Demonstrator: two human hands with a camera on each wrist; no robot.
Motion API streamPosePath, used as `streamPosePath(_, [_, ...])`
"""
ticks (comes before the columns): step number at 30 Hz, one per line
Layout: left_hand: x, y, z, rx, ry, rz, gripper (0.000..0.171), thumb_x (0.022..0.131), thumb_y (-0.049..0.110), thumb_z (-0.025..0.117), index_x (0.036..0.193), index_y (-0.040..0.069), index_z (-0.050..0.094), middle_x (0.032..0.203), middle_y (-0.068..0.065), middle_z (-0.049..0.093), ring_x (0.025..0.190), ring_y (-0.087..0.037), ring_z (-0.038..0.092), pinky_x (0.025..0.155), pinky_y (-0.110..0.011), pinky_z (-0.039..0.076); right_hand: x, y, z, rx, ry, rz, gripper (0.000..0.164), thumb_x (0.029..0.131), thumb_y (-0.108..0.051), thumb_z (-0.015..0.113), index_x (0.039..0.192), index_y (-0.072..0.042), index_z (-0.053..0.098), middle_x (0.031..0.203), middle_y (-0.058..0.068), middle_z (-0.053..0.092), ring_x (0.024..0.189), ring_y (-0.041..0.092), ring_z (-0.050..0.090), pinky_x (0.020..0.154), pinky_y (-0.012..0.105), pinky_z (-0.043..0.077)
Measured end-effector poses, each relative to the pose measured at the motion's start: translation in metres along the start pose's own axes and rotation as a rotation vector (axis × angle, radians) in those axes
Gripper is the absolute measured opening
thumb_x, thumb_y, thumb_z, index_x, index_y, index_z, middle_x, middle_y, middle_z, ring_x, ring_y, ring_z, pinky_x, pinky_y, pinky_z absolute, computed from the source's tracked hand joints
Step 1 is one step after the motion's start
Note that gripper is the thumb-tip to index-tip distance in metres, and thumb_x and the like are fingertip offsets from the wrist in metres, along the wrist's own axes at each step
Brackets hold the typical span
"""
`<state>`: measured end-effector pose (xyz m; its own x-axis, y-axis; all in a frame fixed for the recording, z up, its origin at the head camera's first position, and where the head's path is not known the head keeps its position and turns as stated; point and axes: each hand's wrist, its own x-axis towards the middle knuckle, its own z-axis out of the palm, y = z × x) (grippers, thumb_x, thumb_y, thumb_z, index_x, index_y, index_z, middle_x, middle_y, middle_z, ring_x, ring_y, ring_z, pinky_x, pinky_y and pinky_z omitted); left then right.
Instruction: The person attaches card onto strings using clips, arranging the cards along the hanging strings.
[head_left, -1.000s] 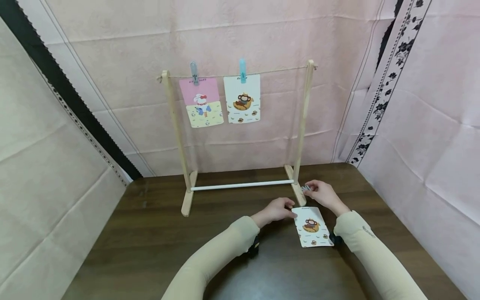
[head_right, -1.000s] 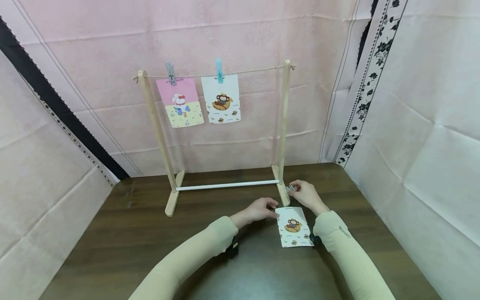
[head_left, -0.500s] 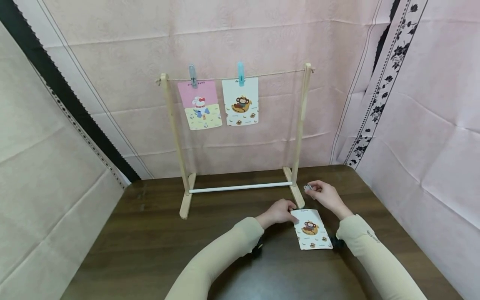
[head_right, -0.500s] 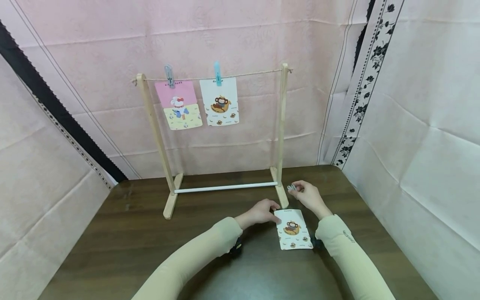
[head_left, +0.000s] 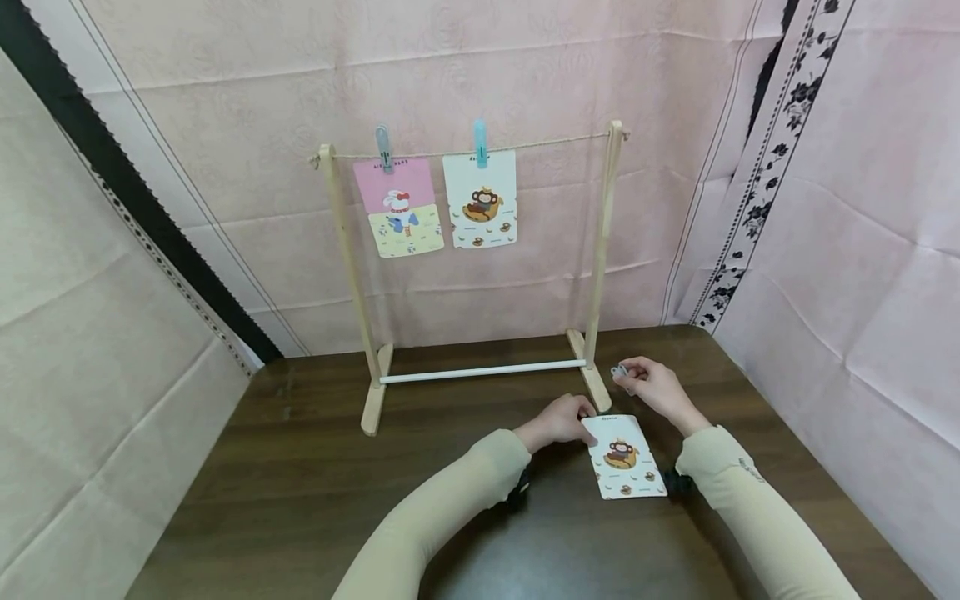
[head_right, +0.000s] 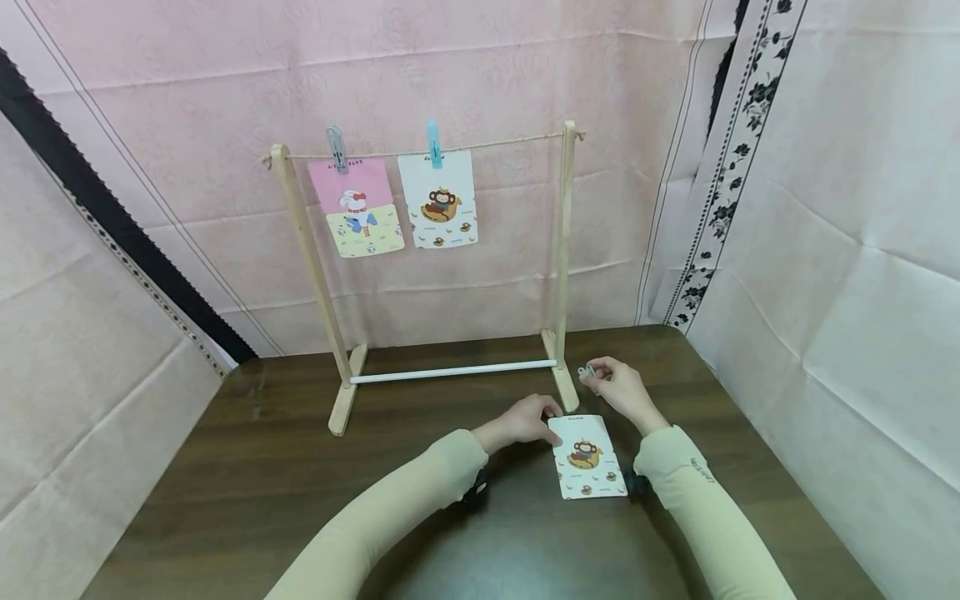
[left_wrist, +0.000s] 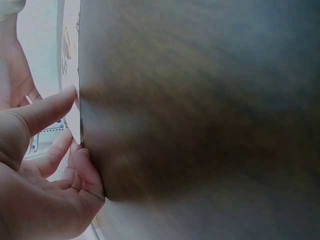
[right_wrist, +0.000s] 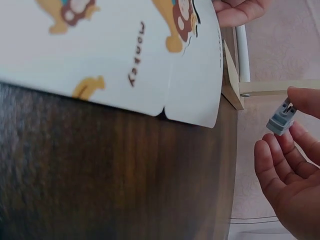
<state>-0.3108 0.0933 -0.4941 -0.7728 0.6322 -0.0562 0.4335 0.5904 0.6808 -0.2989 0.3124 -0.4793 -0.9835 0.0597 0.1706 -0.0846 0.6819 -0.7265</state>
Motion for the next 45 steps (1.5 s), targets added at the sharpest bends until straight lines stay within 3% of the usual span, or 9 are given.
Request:
streamPosePath(9, [-0.003, 0.001, 0.001, -0.15, 0.02, -0.053, 0.037, 0.076, 0.005, 0.087, 0.105, 0.009, 0.064, 0.09, 0.0, 0.058, 0.078, -0.011, 0.051, 0.069, -0.023, 0.044, -0.001, -0.003, -0.008, 0.001, 0.014, -0.006, 0.041, 0.097, -0.025, 0.069, 0.126, 0.002, 0.061, 0.107, 0.017, 0.067, 0.097, 0.03, 0.063, 0.078, 0.036, 0.05])
streamPosePath(18, [-0.005, 0.005, -0.002, -0.259, 0.039, -0.032, 0.037, 0.082, 0.002, 0.082, 0.111, 0.011, 0.062, 0.092, -0.004, 0.059, 0.075, -0.013, 0.05, 0.063, -0.024, 0.043, -0.002, -0.006, -0.018, 0.003, 0.023, 0.011, 0.047, 0.098, -0.031, 0.067, 0.131, 0.002, 0.058, 0.116, 0.021, 0.066, 0.105, 0.034, 0.061, 0.083, 0.041, 0.051])
streamPosePath(23, [-0.007, 0.009, -0.008, -0.382, 0.029, -0.016, 0.036, 0.084, -0.005, 0.077, 0.114, 0.008, 0.062, 0.09, -0.007, 0.058, 0.073, -0.013, 0.056, 0.063, -0.025, 0.052, -0.002, -0.008, -0.026, -0.008, 0.058, 0.01, 0.049, 0.1, -0.033, 0.064, 0.133, 0.002, 0.057, 0.119, 0.021, 0.064, 0.107, 0.036, 0.061, 0.083, 0.041, 0.049])
streamPosePath(29, [-0.009, 0.009, -0.016, -0.554, 0.033, -0.021, 0.037, 0.086, -0.01, 0.073, 0.117, 0.007, 0.064, 0.087, -0.009, 0.062, 0.076, -0.016, 0.066, 0.071, -0.035, 0.06, -0.001, -0.015, -0.039, -0.012, 0.096, -0.026, 0.047, 0.101, -0.032, 0.063, 0.131, 0.003, 0.057, 0.12, 0.023, 0.064, 0.109, 0.038, 0.062, 0.084, 0.042, 0.048])
streamPosePath(35, [-0.017, 0.013, -0.037, -0.581, 0.072, 0.033, 0.041, 0.088, -0.011, 0.07, 0.126, 0.005, 0.063, 0.092, -0.012, 0.067, 0.08, -0.018, 0.068, 0.077, -0.042, 0.06, 0.001, -0.026, -0.058, -0.001, 0.133, -0.053, 0.052, 0.1, -0.037, 0.064, 0.134, 0.001, 0.056, 0.12, 0.022, 0.066, 0.111, 0.038, 0.062, 0.087, 0.043, 0.051])
streamPosePath(40, [-0.022, 0.028, -0.068, -0.567, 0.12, 0.1, 0.041, 0.09, -0.011, 0.067, 0.127, 0.004, 0.063, 0.096, -0.011, 0.066, 0.084, -0.019, 0.068, 0.082, -0.049, 0.058, 0.008, -0.041, -0.08, 0.035, 0.18, -0.107, 0.057, 0.1, -0.037, 0.064, 0.14, 0.001, 0.053, 0.122, 0.024, 0.064, 0.111, 0.037, 0.06, 0.085, 0.03, 0.049])
streamPosePath(45, [-0.029, 0.043, -0.094, -0.45, 0.128, 0.167, 0.037, 0.092, -0.007, 0.068, 0.126, 0.006, 0.063, 0.097, -0.01, 0.067, 0.085, -0.018, 0.068, 0.074, -0.036, 0.06, 0.011, -0.049, -0.09, 0.055, 0.197, -0.123, 0.055, 0.1, -0.034, 0.064, 0.142, 0.0, 0.053, 0.122, 0.024, 0.063, 0.11, 0.031, 0.06, 0.08, 0.017, 0.045])
